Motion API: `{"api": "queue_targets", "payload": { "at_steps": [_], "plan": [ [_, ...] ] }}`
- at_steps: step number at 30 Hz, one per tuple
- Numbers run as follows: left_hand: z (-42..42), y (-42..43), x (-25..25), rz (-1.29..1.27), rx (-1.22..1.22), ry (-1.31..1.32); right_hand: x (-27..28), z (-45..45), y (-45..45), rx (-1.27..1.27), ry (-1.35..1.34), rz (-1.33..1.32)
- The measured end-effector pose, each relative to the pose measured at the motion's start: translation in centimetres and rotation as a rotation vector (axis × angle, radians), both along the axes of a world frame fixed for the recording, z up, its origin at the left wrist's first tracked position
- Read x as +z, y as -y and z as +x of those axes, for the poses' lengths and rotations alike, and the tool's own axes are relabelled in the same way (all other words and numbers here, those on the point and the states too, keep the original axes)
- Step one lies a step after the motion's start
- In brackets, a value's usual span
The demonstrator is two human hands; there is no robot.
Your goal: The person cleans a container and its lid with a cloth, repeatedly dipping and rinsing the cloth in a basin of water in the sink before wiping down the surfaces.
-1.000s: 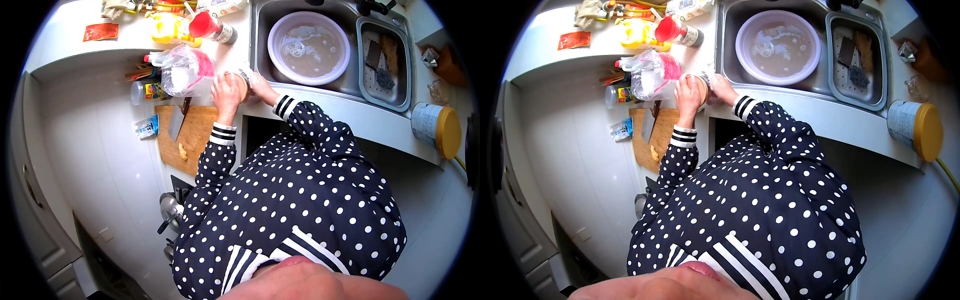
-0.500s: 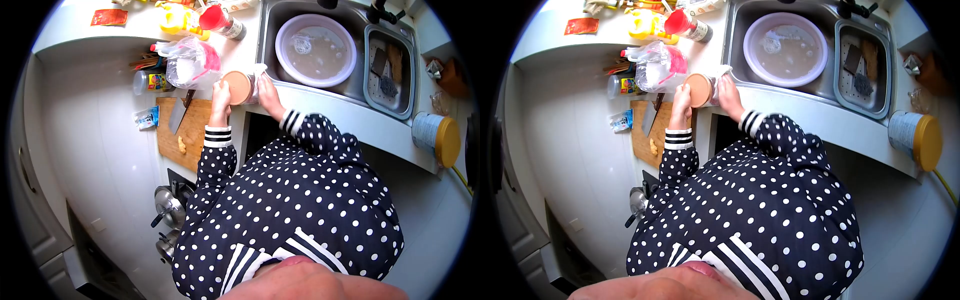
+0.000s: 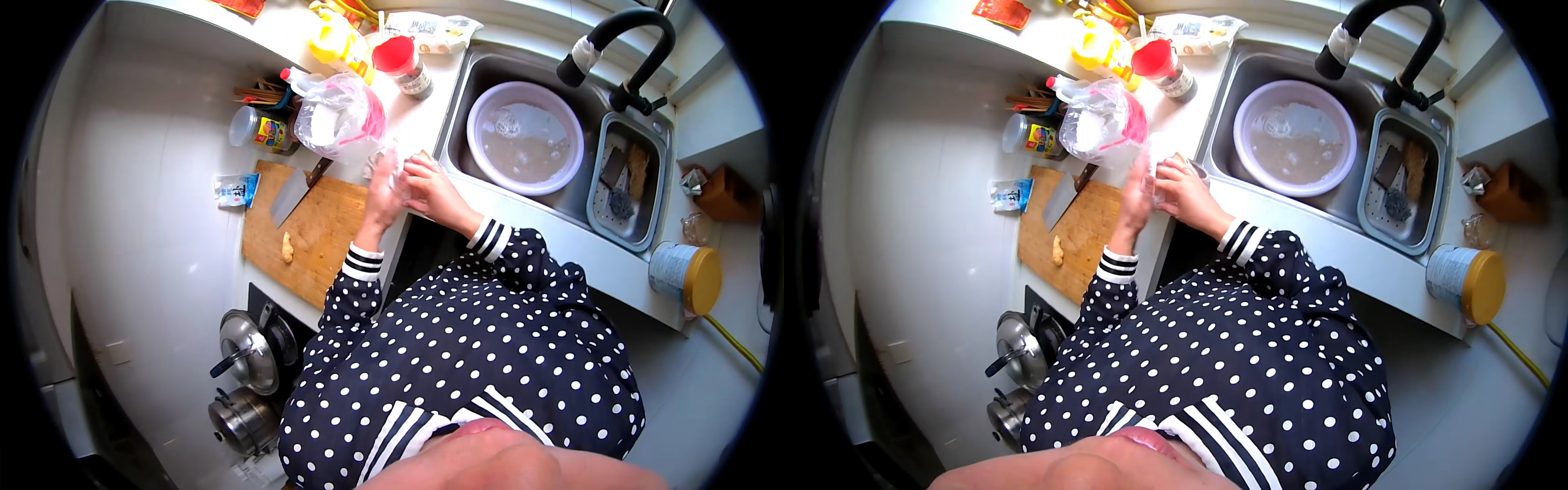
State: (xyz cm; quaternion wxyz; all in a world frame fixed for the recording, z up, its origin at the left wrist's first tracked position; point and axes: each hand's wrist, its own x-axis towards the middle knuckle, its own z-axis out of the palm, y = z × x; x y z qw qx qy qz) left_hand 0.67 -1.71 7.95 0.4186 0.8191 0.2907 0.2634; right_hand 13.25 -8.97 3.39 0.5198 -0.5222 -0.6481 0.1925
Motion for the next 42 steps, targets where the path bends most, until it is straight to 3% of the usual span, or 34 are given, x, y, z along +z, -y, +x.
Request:
{"api": "queue_targets", "payload": {
  "at_steps": [2, 4, 5, 6, 8, 9, 10, 12, 15, 18, 22, 23, 27, 30, 33, 36, 39, 40, 41, 42],
  "plan": [
    [-0.1, 0.1, -1.5, 0.21, 0.021, -0.181, -0.7, 1.5, 0.0, 0.102, -0.293, -0.082],
    [-0.1, 0.1, -2.6, 0.386, 0.059, -0.384, -2.1, 2.6, 0.0, 0.088, -1.135, -0.156],
    [0.2, 0.9, -2.1, 0.454, 0.089, -0.493, -2.6, 3.5, 0.3, 0.042, -1.25, -0.162],
    [0.4, 1.6, -1.8, 0.52, 0.123, -0.605, -2.3, 4.3, 0.6, -0.001, -1.076, -0.248],
    [1.2, 2.2, -2.6, 0.603, 0.161, -0.494, -5.2, 4.6, 0.5, 0.062, -0.402, -0.34],
    [1.1, 2.2, -3.4, 0.605, 0.118, -0.441, -5.5, 4.4, 0.8, 0.193, -0.276, -0.332],
    [1.2, 2.2, -4.2, 0.608, 0.075, -0.386, -7.6, 3.5, 0.4, 0.096, -0.084, -0.482],
    [1.6, 3.0, -3.7, 0.554, 0.051, -0.238, -8.0, 2.4, -0.8, 0.167, -0.532, -0.336],
    [0.8, 2.4, -3.5, 0.462, -0.042, -0.145, -8.3, 1.7, -1.3, 0.151, -0.537, -0.237],
    [0.6, 0.6, -2.4, 0.568, 0.147, -0.213, -6.7, 2.2, -1.0, 0.059, -0.419, -0.268],
    [1.7, -0.7, -3.9, 0.374, 0.301, -0.122, -6.8, 2.4, -1.2, -0.024, -0.156, -0.176],
    [2.0, 0.1, -3.7, 0.508, 0.283, -0.25, -6.3, 2.5, -1.2, 0.002, -0.265, -0.193],
    [2.5, 0.5, -3.0, 0.581, 0.416, -0.434, -6.5, 2.6, -1.0, -0.021, -0.127, -0.214],
    [2.8, -2.3, -2.6, 0.357, 0.425, -0.534, -7.4, 2.6, -1.2, -0.035, -0.07, -0.191],
    [3.1, -6.0, -4.5, 0.363, 0.474, -0.417, -6.2, 2.5, -0.9, -0.051, -0.064, -0.243],
    [2.7, -8.5, -5.1, 0.17, 0.555, -0.516, -5.9, 2.5, -1.1, -0.048, -0.098, -0.31],
    [-0.7, -11.5, -7.4, -0.305, 0.766, -0.166, -6.7, 3.0, -1.1, -0.016, -0.065, -0.358],
    [-1.9, -12.3, -7.8, -0.468, 0.827, -0.113, -7.3, 3.4, -1.1, 0.018, -0.138, -0.368],
    [-2.4, -11.8, -7.9, -0.582, 0.77, 0.159, -6.9, 3.6, -1.1, 0.052, -0.21, -0.379],
    [-2.6, -11.5, -8.1, -0.636, 0.793, 0.256, -6.8, 3.5, -0.8, 0.087, -0.283, -0.394]
  ]
}}
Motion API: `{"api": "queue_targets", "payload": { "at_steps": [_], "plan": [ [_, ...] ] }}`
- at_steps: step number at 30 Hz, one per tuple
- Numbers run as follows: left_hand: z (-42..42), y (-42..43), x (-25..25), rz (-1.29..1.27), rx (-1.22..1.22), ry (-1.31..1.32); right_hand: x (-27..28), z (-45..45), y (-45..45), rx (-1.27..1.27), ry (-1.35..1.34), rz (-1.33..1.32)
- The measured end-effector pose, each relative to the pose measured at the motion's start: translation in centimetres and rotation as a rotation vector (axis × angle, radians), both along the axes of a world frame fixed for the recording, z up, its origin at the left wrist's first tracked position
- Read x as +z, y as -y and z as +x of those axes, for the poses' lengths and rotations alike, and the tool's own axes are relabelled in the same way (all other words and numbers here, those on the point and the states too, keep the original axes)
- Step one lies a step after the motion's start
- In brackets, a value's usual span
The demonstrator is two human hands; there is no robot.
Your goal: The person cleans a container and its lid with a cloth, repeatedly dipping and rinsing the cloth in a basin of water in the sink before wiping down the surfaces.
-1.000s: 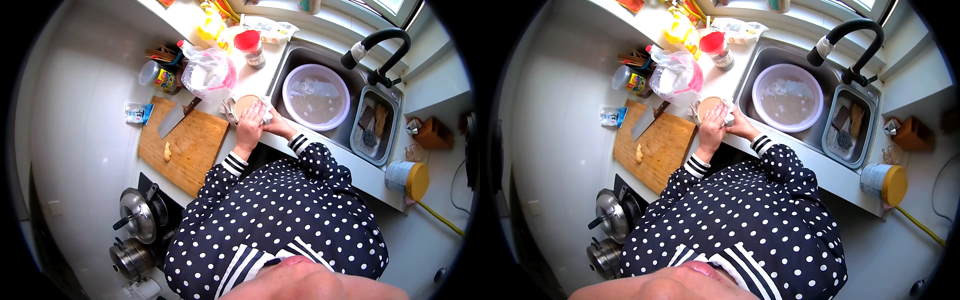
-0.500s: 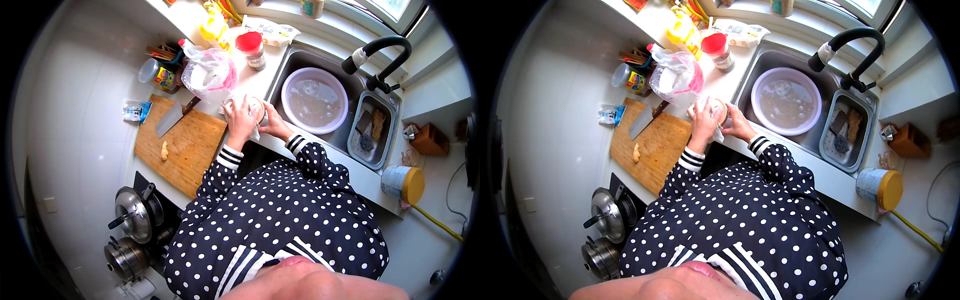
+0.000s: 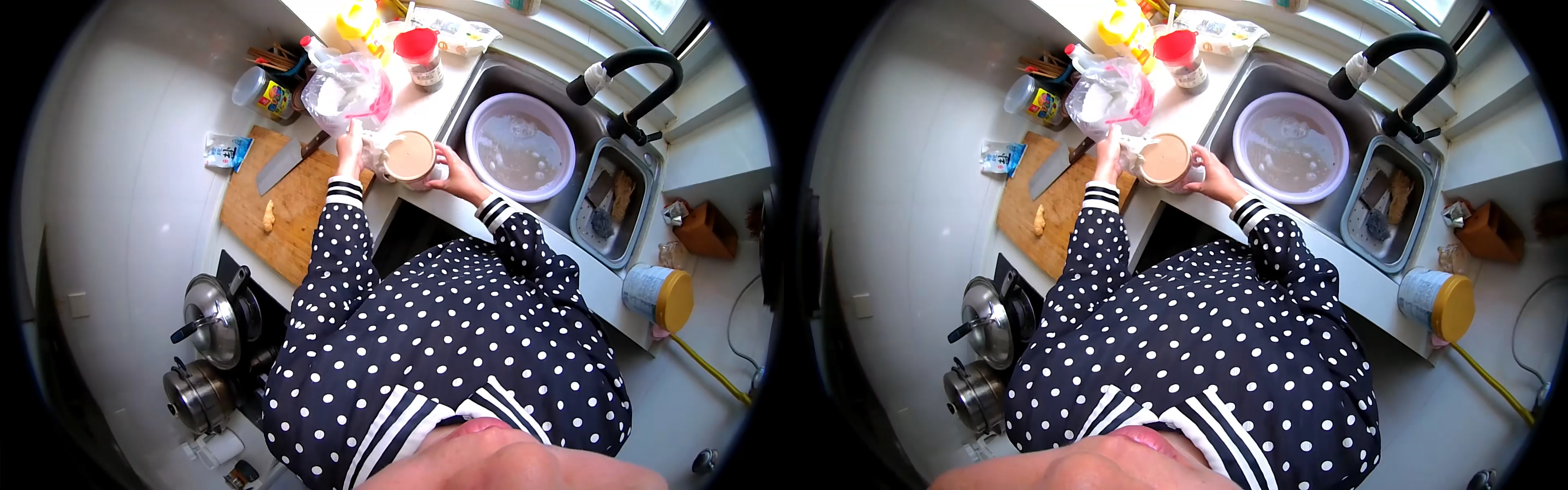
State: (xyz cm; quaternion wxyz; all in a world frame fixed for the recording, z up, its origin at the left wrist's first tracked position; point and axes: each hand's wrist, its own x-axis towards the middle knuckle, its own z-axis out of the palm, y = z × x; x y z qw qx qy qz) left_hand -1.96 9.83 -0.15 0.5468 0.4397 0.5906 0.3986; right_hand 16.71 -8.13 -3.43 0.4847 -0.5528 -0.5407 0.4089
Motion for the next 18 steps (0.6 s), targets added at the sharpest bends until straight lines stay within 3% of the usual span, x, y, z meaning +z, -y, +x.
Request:
{"api": "queue_targets", "payload": {
  "at_steps": [2, 4, 6, 7, 10, 11, 14, 16, 17, 18],
  "plan": [
    [-0.3, 1.7, 0.7, -0.045, 0.11, 0.19, 0.0, 0.3, 0.7, -0.003, -0.076, -0.122],
    [0.6, 5.0, 4.9, 0.116, 0.165, 0.299, 0.0, 0.7, 1.3, 0.048, -0.058, -0.088],
    [2.7, 9.4, 9.9, 0.265, 0.205, 0.417, 1.6, 1.2, 2.3, -0.035, 0.031, -0.173],
    [3.3, 11.1, 10.4, 0.192, 0.102, 0.352, 4.3, 1.3, 3.4, -0.13, -0.055, -0.188],
    [7.4, 15.0, 8.5, 0.331, -0.347, 0.149, 9.2, 3.8, 6.7, -0.053, -0.907, -0.433],
    [9.2, 16.1, 7.4, 0.246, -0.404, 0.219, 10.9, 4.5, 7.9, -0.015, -0.863, -0.383],
    [13.1, 18.0, 3.2, -0.031, -0.483, 0.339, 8.4, 8.4, 9.4, -0.057, -0.408, -0.391],
    [14.5, 18.9, 3.0, -0.046, -0.389, 0.3, 6.2, 12.1, 9.1, -0.196, -0.407, -0.46],
    [14.7, 18.6, 0.1, 0.075, -0.41, 0.173, 4.5, 14.6, 8.7, -0.24, -0.224, -0.519],
    [14.6, 18.9, 0.9, 0.165, -0.431, 0.076, 2.4, 16.9, 8.1, -0.277, -0.04, -0.574]
  ]
}}
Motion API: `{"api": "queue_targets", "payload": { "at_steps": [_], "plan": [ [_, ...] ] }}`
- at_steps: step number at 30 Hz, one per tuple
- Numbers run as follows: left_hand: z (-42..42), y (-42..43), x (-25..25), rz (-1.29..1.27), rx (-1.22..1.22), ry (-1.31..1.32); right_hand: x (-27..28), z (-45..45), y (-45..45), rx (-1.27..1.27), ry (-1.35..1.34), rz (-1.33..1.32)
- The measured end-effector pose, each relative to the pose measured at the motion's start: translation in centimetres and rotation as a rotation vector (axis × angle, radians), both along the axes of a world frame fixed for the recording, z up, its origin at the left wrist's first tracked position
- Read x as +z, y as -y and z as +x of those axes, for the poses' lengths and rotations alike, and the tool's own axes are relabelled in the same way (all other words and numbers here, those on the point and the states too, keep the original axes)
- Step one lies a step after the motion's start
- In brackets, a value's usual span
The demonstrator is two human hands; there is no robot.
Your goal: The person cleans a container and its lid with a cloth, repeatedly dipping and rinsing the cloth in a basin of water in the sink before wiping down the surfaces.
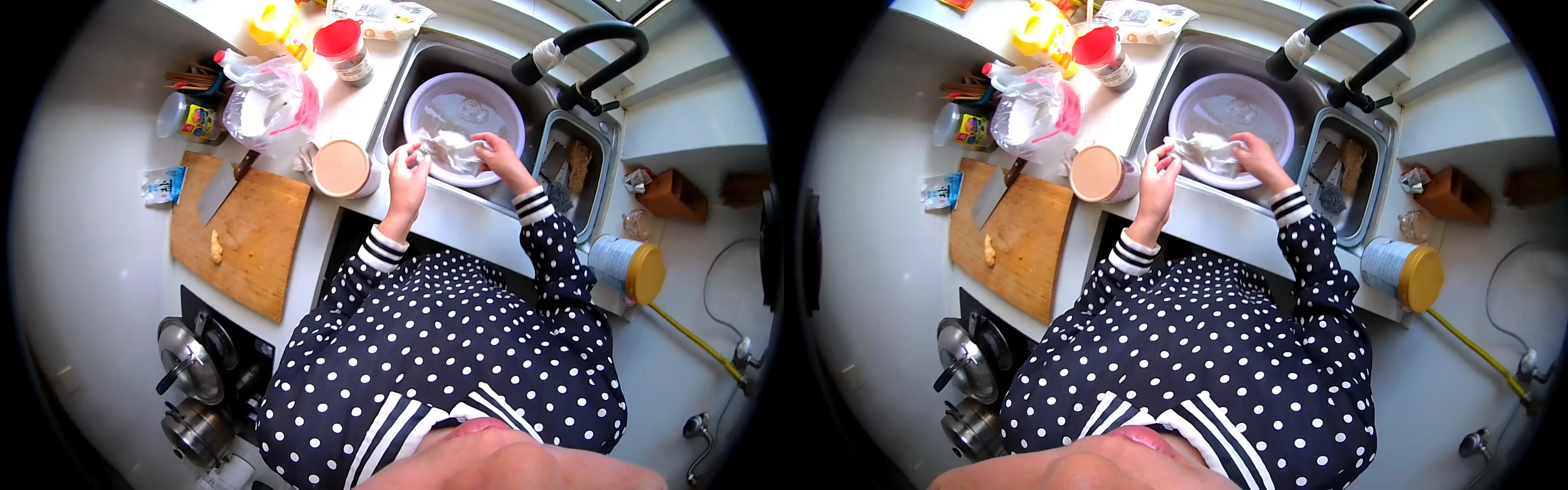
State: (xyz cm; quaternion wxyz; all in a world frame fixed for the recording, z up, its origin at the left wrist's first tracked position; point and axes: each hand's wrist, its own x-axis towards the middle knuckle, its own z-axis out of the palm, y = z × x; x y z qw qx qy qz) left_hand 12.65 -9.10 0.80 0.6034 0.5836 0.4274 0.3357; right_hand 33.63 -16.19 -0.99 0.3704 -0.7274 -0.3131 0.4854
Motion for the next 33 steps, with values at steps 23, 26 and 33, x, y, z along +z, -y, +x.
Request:
{"api": "queue_targets", "payload": {
  "at_steps": [23, 26, 33],
  "plan": [
    [-3.1, 1.9, -2.1, -0.428, -0.279, 0.075, -21.4, 6.0, -6.9, 0.379, 0.776, -0.354],
    [-2.7, 2.2, -2.0, -0.485, -0.282, 0.097, -24.1, 5.9, -6.2, 0.662, 0.675, -0.263],
    [-1.7, 1.9, -1.7, -0.548, -0.306, 0.1, -15.9, 8.4, -7.1, 0.138, 0.521, -0.378]
  ]
}}
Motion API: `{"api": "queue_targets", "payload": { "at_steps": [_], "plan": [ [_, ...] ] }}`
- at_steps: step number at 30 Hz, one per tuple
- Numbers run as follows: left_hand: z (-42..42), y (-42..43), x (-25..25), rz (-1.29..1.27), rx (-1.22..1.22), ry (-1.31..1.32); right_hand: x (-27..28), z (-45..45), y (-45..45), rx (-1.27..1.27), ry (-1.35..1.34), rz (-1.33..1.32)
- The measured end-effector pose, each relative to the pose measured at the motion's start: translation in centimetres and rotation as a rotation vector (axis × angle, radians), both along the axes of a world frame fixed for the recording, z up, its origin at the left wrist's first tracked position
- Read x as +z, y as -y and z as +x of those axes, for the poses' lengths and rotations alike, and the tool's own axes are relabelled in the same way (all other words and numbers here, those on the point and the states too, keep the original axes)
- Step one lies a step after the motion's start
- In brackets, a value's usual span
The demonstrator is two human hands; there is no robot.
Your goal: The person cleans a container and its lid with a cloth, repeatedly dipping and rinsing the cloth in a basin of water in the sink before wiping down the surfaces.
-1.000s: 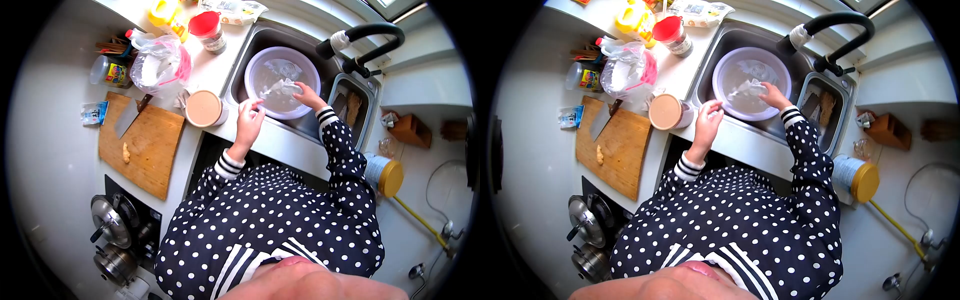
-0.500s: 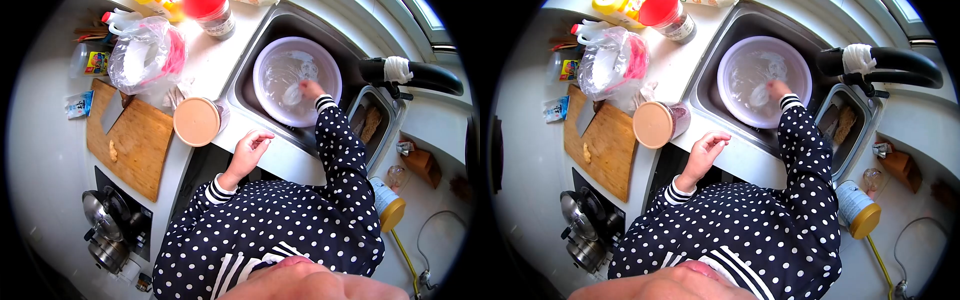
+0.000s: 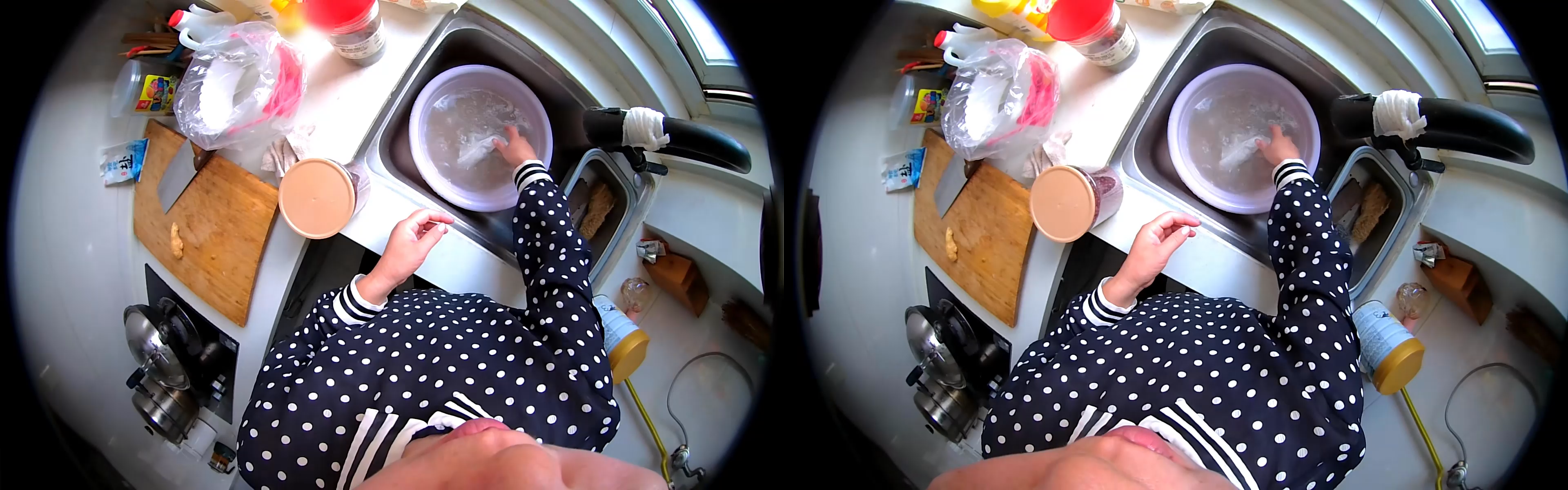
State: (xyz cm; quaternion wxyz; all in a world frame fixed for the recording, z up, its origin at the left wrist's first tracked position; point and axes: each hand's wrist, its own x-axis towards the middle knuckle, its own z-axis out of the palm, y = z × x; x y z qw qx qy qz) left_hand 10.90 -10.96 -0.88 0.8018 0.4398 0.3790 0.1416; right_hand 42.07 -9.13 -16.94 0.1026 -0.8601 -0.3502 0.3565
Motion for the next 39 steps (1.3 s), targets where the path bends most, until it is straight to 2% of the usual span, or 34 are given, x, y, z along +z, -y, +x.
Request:
{"api": "queue_targets", "payload": {
  "at_steps": [2, 3, 5, 8, 11, 12, 15, 17, 19, 20, 21, 22, 23, 25, 26, 27, 29, 31, 32, 35, 36, 39],
  "plan": [
    [0.4, 0.2, -0.5, 0.019, -0.02, 0.0, -3.0, -0.5, 0.8, 0.241, 0.301, 0.024],
    [0.6, 0.4, -0.8, 0.048, -0.032, 0.001, -3.5, -1.9, 1.2, 0.319, 0.228, 0.004],
    [1.0, 0.8, -0.2, 0.012, -0.008, -0.011, -5.6, -3.4, 1.5, 0.653, 0.166, -0.142],
    [2.2, 0.2, 0.7, -0.207, 0.05, -0.021, -5.8, -3.1, 1.6, 0.493, 0.033, -0.132],
    [5.5, -0.3, 0.6, -0.464, 0.275, 0.012, -0.4, -3.3, 2.0, 0.166, -0.006, 0.161],
    [7.3, -0.6, 0.3, -0.546, 0.312, -0.018, 0.3, -3.4, 2.5, 0.111, -0.007, 0.333],
    [13.3, -2.8, -2.8, -0.747, 0.465, -0.2, 11.1, -6.4, 3.2, 0.01, -0.191, 0.399],
    [14.6, -3.9, -7.4, -0.882, 0.372, 0.216, 14.4, -7.9, 4.2, -0.026, -0.277, 0.472],
    [17.3, -3.7, -10.8, -0.731, 0.399, 0.211, 14.2, -7.7, 4.5, -0.132, -0.366, 0.578],
    [17.4, -2.7, -5.3, -0.601, 0.451, 0.231, 13.4, -6.9, 4.5, -0.215, -0.382, 0.647],
    [17.3, -1.7, -2.1, -0.47, 0.501, 0.246, 12.7, -6.1, 4.3, -0.301, -0.4, 0.715],
    [17.8, -0.5, -1.7, -0.438, 0.5, 0.266, 12.3, -5.4, 4.0, -0.41, -0.319, 0.669],
    [18.8, 0.3, -1.9, -0.407, 0.5, 0.285, 10.7, -4.7, 4.2, -0.498, -0.46, 0.769],
    [19.7, 0.1, -6.0, -0.465, 0.464, 0.3, 13.9, -7.1, 4.4, -0.672, -0.927, 0.68],
    [19.2, -0.4, -6.1, -0.444, 0.447, 0.287, 14.3, -8.3, 4.3, -0.669, -1.015, 0.643],
    [18.7, -1.1, -5.7, -0.419, 0.434, 0.275, 14.4, -10.0, 4.6, -0.683, -1.017, 0.771],
    [18.3, -0.8, -3.9, -0.368, 0.447, 0.275, 15.9, -9.6, 4.8, -0.676, -1.204, 0.651],
    [18.4, 0.4, -1.1, -0.295, 0.471, 0.282, 13.5, -6.5, 4.5, -0.714, -0.845, 0.749],
    [18.5, 0.7, -0.7, -0.266, 0.465, 0.273, 15.2, -7.4, 4.5, -0.843, -0.889, 0.816],
    [18.7, -1.2, -2.4, -0.176, 0.4, 0.229, 17.1, -8.4, 4.6, -0.638, -1.181, 0.755],
    [19.0, -2.3, -3.9, -0.135, 0.355, 0.203, 16.1, -7.9, 5.1, -0.503, -1.441, 0.754],
    [19.1, -4.1, -6.3, -0.017, 0.265, 0.152, 19.2, -10.4, 4.5, -0.653, -1.04, 0.964]
  ]
}}
